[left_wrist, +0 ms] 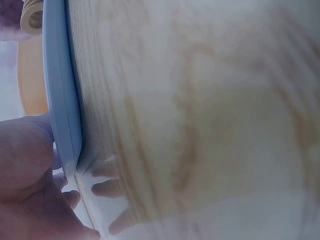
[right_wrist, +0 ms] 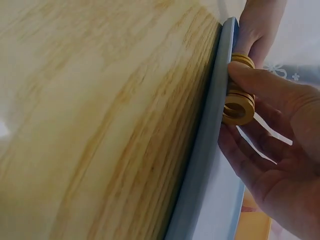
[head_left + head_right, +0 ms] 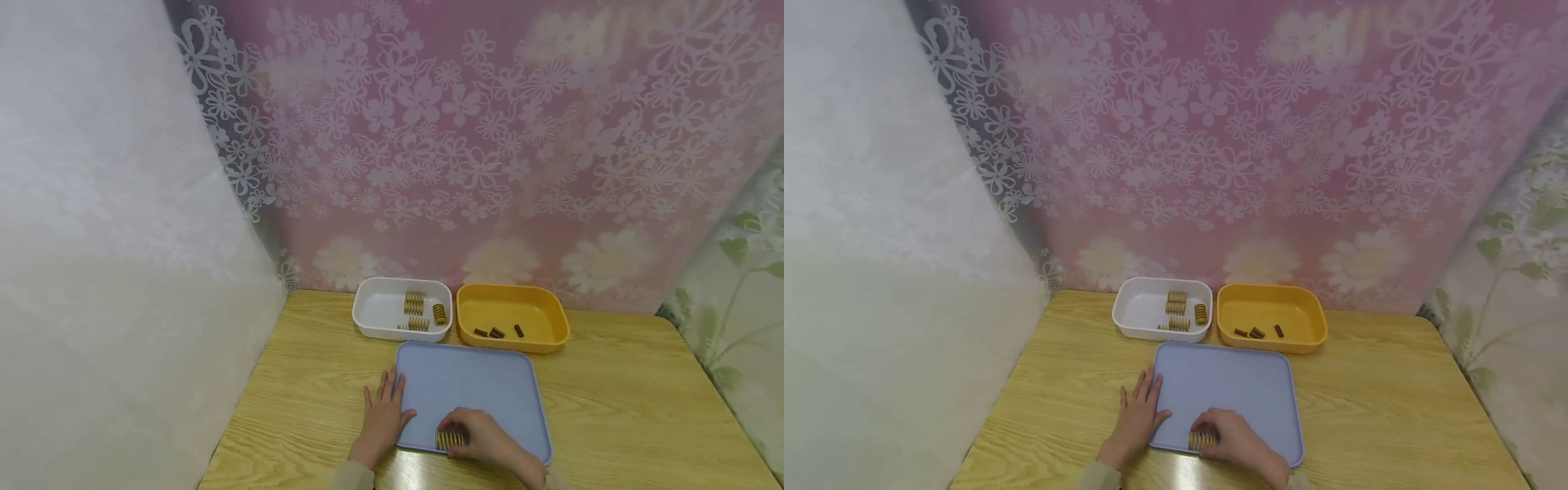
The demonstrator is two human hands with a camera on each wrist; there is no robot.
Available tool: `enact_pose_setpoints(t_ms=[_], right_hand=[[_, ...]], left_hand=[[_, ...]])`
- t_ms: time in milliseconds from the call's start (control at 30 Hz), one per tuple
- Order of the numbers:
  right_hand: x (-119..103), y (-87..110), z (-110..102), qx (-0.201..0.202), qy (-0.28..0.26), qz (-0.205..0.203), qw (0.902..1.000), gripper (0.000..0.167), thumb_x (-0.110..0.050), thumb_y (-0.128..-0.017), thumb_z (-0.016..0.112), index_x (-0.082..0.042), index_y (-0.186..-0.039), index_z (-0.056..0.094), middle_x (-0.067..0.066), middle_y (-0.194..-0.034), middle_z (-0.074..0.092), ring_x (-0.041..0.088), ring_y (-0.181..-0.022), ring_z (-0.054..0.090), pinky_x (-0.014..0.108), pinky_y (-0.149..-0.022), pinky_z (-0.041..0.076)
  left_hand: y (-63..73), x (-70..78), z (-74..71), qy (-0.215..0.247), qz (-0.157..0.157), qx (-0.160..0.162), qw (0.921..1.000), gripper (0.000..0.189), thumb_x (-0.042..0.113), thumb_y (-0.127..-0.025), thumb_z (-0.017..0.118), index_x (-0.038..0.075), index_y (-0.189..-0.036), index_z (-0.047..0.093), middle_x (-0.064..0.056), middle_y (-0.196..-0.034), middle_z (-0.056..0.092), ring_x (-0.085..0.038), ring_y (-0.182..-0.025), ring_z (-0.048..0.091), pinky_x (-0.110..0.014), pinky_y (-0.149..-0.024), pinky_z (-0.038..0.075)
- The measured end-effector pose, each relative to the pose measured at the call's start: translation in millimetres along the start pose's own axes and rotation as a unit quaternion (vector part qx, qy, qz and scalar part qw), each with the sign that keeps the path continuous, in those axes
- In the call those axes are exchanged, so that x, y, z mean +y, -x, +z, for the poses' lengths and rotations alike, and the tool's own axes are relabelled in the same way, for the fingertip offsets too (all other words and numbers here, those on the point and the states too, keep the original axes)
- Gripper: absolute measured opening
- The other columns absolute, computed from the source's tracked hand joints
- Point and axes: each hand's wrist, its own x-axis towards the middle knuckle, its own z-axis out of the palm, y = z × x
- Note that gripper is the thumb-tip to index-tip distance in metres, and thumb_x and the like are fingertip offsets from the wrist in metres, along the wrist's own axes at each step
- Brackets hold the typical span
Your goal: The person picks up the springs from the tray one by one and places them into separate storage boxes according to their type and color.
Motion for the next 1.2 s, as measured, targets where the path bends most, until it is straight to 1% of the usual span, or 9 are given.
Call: enact_pose_setpoints(t_ms=[200,333,433,533,633,767,867,1067,1200], right_hand=[[2,-7.4,3,0.031,0.035,0.032,0.9984,0.030,-0.015,-0.077,0.087,-0.012,-0.103,0.074,-0.010,-0.089,0.066,-0.001,-0.077,0.055,0.023,-0.066,0.050],[1,-13.3,5,0.044,0.064,0.028,0.9966,0.032,-0.015,-0.075,0.088,-0.012,-0.104,0.074,-0.008,-0.090,0.067,-0.001,-0.077,0.055,0.024,-0.067,0.050],[-1,-17.3,6,0.052,0.064,0.028,0.9962,0.032,-0.013,-0.075,0.088,-0.010,-0.104,0.074,-0.006,-0.092,0.068,0.001,-0.078,0.056,0.025,-0.067,0.050],[0,-20.7,6,0.062,0.063,0.045,0.9951,0.032,-0.012,-0.075,0.088,-0.009,-0.103,0.074,-0.005,-0.093,0.069,0.002,-0.077,0.057,0.025,-0.066,0.050],[2,-23.6,6,0.072,0.076,0.054,0.9931,0.031,-0.010,-0.074,0.088,-0.009,-0.102,0.074,-0.005,-0.091,0.069,0.004,-0.076,0.057,0.025,-0.065,0.050],[4,-26.7,1,0.083,0.095,0.048,0.9909,0.031,-0.007,-0.072,0.088,-0.008,-0.099,0.073,-0.004,-0.088,0.068,0.006,-0.074,0.058,0.026,-0.064,0.050],[5,-29.1,-4,0.095,0.102,0.051,0.9889,0.032,-0.005,-0.070,0.089,-0.008,-0.098,0.073,-0.003,-0.087,0.067,0.007,-0.073,0.057,0.026,-0.063,0.050],[8,-36.6,-17,0.128,0.117,0.063,0.9829,0.034,-0.005,-0.069,0.088,-0.009,-0.099,0.073,-0.004,-0.087,0.066,0.008,-0.074,0.058,0.025,-0.063,0.049],[7,-42.6,-26,0.149,0.120,0.063,0.9796,0.033,-0.005,-0.071,0.088,-0.009,-0.100,0.073,-0.004,-0.087,0.065,0.008,-0.074,0.058,0.025,-0.064,0.050]], left_hand=[[0.5,1.1,-1.5,0.001,-0.002,-0.001,1.0000,0.072,0.037,-0.091,0.071,-0.002,-0.147,0.049,-0.021,-0.161,0.034,-0.042,-0.146,0.035,-0.077,-0.106,0.027],[1.2,1.8,-1.8,-0.001,-0.004,-0.004,1.0000,0.072,0.036,-0.091,0.072,-0.003,-0.147,0.049,-0.020,-0.160,0.034,-0.041,-0.146,0.036,-0.076,-0.106,0.028],[1.2,2.0,-1.8,-0.007,-0.004,-0.006,1.0000,0.072,0.036,-0.091,0.072,-0.003,-0.147,0.049,-0.020,-0.160,0.034,-0.041,-0.146,0.036,-0.076,-0.106,0.028],[0.6,1.9,-1.8,-0.011,-0.001,-0.005,0.9999,0.072,0.037,-0.091,0.071,-0.003,-0.147,0.049,-0.021,-0.160,0.034,-0.041,-0.145,0.036,-0.076,-0.106,0.029],[0.2,0.7,-0.8,-0.008,0.006,0.006,0.9999,0.072,0.037,-0.090,0.072,-0.004,-0.146,0.049,-0.022,-0.159,0.035,-0.043,-0.144,0.037,-0.077,-0.104,0.029],[0.8,-1.6,2.8,0.004,0.018,0.023,0.9996,0.072,0.036,-0.089,0.073,-0.005,-0.144,0.050,-0.024,-0.157,0.037,-0.046,-0.142,0.039,-0.079,-0.101,0.030],[1.2,-2.2,4.2,0.004,0.020,0.029,0.9994,0.072,0.036,-0.089,0.073,-0.004,-0.143,0.051,-0.024,-0.157,0.038,-0.045,-0.141,0.039,-0.079,-0.100,0.030],[1.2,0.9,0.0,-0.014,0.002,0.007,0.9999,0.072,0.037,-0.089,0.073,-0.002,-0.145,0.051,-0.021,-0.159,0.036,-0.042,-0.144,0.038,-0.077,-0.104,0.030],[1.3,1.8,-0.4,-0.015,-0.006,-0.003,0.9999,0.072,0.037,-0.090,0.072,-0.002,-0.146,0.050,-0.020,-0.161,0.034,-0.040,-0.145,0.037,-0.076,-0.106,0.029]])
